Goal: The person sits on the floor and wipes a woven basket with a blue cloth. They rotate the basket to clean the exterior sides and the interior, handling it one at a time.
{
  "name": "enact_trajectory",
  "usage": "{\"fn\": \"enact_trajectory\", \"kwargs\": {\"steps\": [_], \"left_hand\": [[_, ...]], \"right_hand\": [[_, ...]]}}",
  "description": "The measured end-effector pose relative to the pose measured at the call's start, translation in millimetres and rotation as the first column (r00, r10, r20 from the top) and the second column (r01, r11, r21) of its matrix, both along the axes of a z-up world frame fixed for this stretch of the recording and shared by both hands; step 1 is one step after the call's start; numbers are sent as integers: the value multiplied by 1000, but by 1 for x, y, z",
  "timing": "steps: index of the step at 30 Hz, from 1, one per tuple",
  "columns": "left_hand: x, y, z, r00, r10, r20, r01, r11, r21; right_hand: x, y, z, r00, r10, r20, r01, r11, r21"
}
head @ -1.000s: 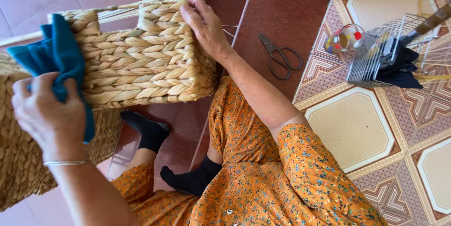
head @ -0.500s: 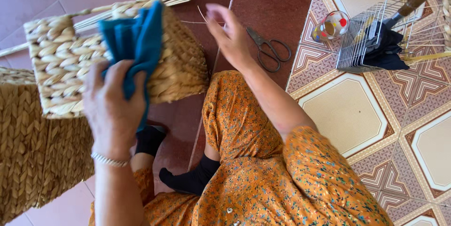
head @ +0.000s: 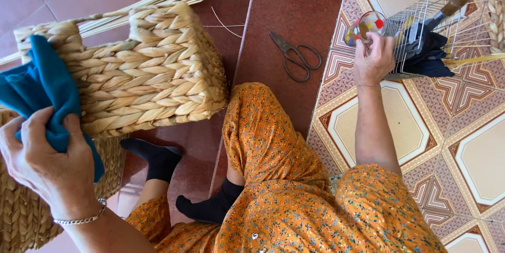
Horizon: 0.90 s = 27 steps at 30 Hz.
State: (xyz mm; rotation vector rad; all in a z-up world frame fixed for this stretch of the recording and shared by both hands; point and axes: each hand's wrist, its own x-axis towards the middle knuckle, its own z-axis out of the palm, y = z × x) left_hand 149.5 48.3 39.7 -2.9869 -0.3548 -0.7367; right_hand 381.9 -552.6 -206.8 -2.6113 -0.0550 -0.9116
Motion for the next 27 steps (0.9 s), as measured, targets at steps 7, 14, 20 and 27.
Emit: {"fn": "enact_trajectory", "kwargs": {"steps": [7, 14, 20, 27], "left_hand": [[23, -65, 36, 990, -138, -6, 136, 985, -108], [37, -95, 40, 956, -294, 4, 285, 923, -260], [11, -31, 47, 997, 57, 44, -60, 997, 53], [20, -71, 27, 999, 36, 41, -34, 998, -54]], "right_hand": [[10, 1, -3, 999, 33, 40, -31, 998, -58], [12, -1, -7, 995, 80, 65, -103, 765, 635], [-50, 71, 12, 784, 461, -416, -267, 855, 444], [-81, 189, 110, 612, 688, -391, -562, 726, 398]]}}
